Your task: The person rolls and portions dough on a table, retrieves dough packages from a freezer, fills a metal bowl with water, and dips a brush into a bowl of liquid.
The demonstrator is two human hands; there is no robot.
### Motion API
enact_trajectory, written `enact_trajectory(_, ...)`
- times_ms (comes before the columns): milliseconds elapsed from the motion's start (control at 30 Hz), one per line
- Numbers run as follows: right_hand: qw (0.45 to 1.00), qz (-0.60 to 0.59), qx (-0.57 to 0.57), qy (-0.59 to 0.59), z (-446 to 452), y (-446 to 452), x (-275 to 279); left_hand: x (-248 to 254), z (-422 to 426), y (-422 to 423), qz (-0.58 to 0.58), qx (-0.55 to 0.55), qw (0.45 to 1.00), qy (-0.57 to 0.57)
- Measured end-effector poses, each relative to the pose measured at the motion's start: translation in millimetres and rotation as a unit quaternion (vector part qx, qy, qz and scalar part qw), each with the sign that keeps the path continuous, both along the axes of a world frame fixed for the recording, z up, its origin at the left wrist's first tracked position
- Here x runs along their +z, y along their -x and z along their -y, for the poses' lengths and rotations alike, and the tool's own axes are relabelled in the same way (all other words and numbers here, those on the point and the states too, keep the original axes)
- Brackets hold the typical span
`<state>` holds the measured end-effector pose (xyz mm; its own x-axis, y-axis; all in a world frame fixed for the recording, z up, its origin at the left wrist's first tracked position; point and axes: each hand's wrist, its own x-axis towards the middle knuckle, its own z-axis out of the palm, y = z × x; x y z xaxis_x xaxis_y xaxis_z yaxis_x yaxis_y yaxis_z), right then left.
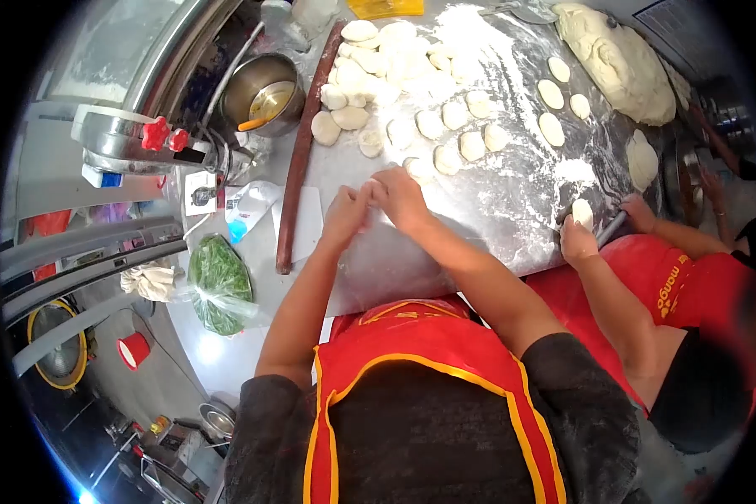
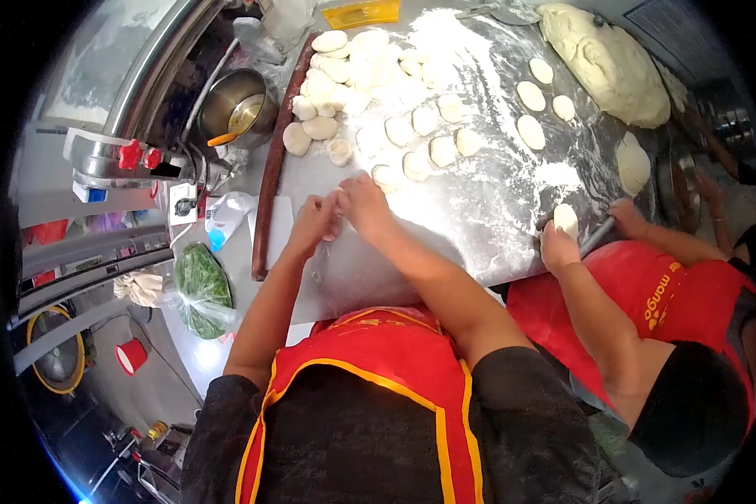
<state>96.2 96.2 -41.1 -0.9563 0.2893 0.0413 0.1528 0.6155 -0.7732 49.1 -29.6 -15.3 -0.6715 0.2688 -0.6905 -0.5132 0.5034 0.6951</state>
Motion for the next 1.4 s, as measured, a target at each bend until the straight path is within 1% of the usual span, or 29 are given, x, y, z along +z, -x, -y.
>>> enact_trajectory(100,0.998,0.054,0.009,0.02,-0.2,1.6,6.0,-17.6,0.0,-7.1,-0.134,0.018,0.988,-0.071)
enact_trajectory(200,0.996,-0.076,0.045,-0.018,-15.7,-9.2,2.5,-28.9,-0.1,-8.5,-0.16,0.032,0.982,-0.095)
enact_trajectory(267,0.99,-0.133,-0.026,0.043,-41.0,-15.3,31.0,-55.2,5.2,-5.1,-0.218,-0.001,0.974,-0.066)
enact_trajectory(300,0.988,-0.105,-0.092,0.064,-58.6,-18.6,42.7,-63.9,7.6,-5.2,-0.246,-0.017,0.968,-0.051)
enact_trajectory(333,0.981,-0.075,-0.157,0.086,-78.9,-21.2,48.2,-61.6,7.6,-6.4,-0.226,-0.008,0.973,-0.054)
enact_trajectory(400,0.975,-0.025,-0.188,-0.114,-122.7,-26.6,45.4,-50.2,6.0,-6.9,-0.189,0.009,0.98,-0.06)
enact_trajectory(500,0.984,0.007,-0.097,-0.147,-154.4,-25.7,31.4,-40.4,2.9,-8.5,-0.211,0.002,0.976,-0.055)
enact_trajectory(600,0.994,0.028,-0.003,-0.108,-161.3,-22.6,23.8,-24.8,2.3,-9.8,-0.206,-0.031,0.975,-0.076)
enact_trajectory(700,0.999,0.029,-0.018,-0.02,-169.5,-22.3,14.2,-26.7,3.1,-6.9,-0.21,-0.052,0.974,-0.062)
enact_trajectory(733,0.994,0.05,-0.063,0.072,-169.7,-22.6,13.3,-26.4,3.4,-6.2,-0.208,-0.054,0.974,-0.065)
enact_trajectory(800,0.951,0.092,-0.15,0.252,-167.4,-23.9,16.8,-25.0,3.4,-4.9,-0.205,-0.057,0.974,-0.072)
enact_trajectory(900,0.977,0.075,-0.157,0.125,-161.7,-27.5,30.2,-22.3,3.6,-6.3,-0.207,-0.053,0.976,-0.048)
enact_trajectory(1000,0.995,0.015,-0.079,-0.058,-158.9,-30.7,19.9,-25.8,4.2,-7.2,-0.21,-0.046,0.976,-0.047)
enact_trajectory(1033,0.995,0.009,-0.074,-0.069,-157.5,-30.8,24.2,-25.4,4.4,-7.3,-0.202,-0.05,0.977,-0.043)
enact_trajectory(1100,0.984,-0.021,-0.143,-0.103,-167.3,-32.8,20.8,-24.1,6.1,-6.2,-0.19,-0.054,0.98,-0.033)
enact_trajectory(1133,0.976,-0.037,-0.176,-0.12,-169.5,-31.1,27.6,-25.7,6.8,-5.1,-0.197,-0.049,0.978,-0.036)
enact_trajectory(1167,0.966,-0.009,-0.172,-0.195,-176.6,-33.4,37.9,-28.6,7.2,-5.5,-0.204,-0.046,0.977,-0.039)
enact_trajectory(1267,0.955,0.0,-0.106,-0.276,-194.7,-28.2,34.0,-33.9,7.0,-7.7,-0.202,-0.04,0.977,-0.054)
enact_trajectory(1300,0.962,-0.016,-0.056,-0.266,-205.7,-25.2,20.3,-34.7,5.9,-6.8,-0.201,-0.037,0.977,-0.06)
enact_trajectory(1400,0.998,0.019,-0.022,-0.052,-223.3,-23.0,10.8,-28.3,6.9,-5.8,-0.207,-0.055,0.976,-0.04)
